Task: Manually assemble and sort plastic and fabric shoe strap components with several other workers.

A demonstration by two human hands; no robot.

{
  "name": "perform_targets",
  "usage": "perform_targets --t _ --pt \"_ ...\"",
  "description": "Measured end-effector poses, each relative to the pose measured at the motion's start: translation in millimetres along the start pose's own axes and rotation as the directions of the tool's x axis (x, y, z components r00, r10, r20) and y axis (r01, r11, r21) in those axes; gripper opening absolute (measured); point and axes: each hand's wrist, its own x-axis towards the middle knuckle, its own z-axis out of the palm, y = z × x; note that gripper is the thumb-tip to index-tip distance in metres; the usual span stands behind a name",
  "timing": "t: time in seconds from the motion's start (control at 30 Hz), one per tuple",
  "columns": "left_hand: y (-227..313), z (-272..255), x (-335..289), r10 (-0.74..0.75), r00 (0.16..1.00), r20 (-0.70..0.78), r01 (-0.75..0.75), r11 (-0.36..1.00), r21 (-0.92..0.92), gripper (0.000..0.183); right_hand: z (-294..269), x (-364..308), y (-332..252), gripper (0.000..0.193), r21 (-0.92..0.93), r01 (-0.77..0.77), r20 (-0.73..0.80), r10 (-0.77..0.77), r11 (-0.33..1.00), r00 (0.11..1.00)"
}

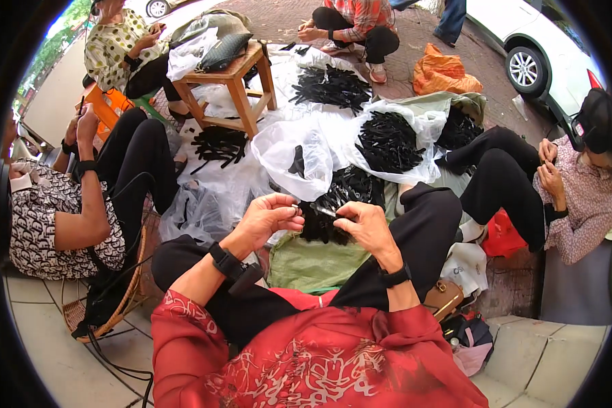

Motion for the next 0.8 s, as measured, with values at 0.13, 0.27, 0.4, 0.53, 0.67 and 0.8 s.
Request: perform_targets --t 0.13,0.27,0.4,0.53,0.67,0.8 --pt "-5.5 1.0 -4.6 0.027 0.999 -0.024 -0.028 1.0 -0.014 0.02 8.8 -3.7 0.5 0.018 0.088 -0.041 -0.017 0.042 0.995 0.999" --pt "-6.4 2.5 -7.8 0.034 0.999 0.027 -0.033 0.999 -0.039 0.027 14.3 -5.0 -1.7 0.017 0.079 -0.036 -0.033 0.038 0.996 0.999" --pt "-4.0 4.2 -7.7 0.037 0.998 0.049 -0.037 0.999 -0.01 0.03 13.1 -4.2 -0.2 0.017 0.072 -0.01 -0.051 0.014 0.997 0.999" --pt "-4.0 4.7 -6.8 0.07 0.995 0.068 -0.07 0.998 -0.007 0.032 11.5 -3.5 -3.0 0.018 0.061 -0.005 -0.052 0.008 0.998 0.999" --pt "-2.9 4.3 -5.3 0.06 0.998 0.037 -0.06 0.998 0.006 0.028 10.5 -3.7 -6.6 0.018 0.039 0.009 -0.063 -0.007 0.999 0.998" --pt "-0.4 4.3 -6.1 0.036 0.999 0.021 -0.034 0.994 -0.108 0.023 12.5 -4.6 -6.2 0.017 0.034 0.033 -0.07 -0.031 0.999 0.997"
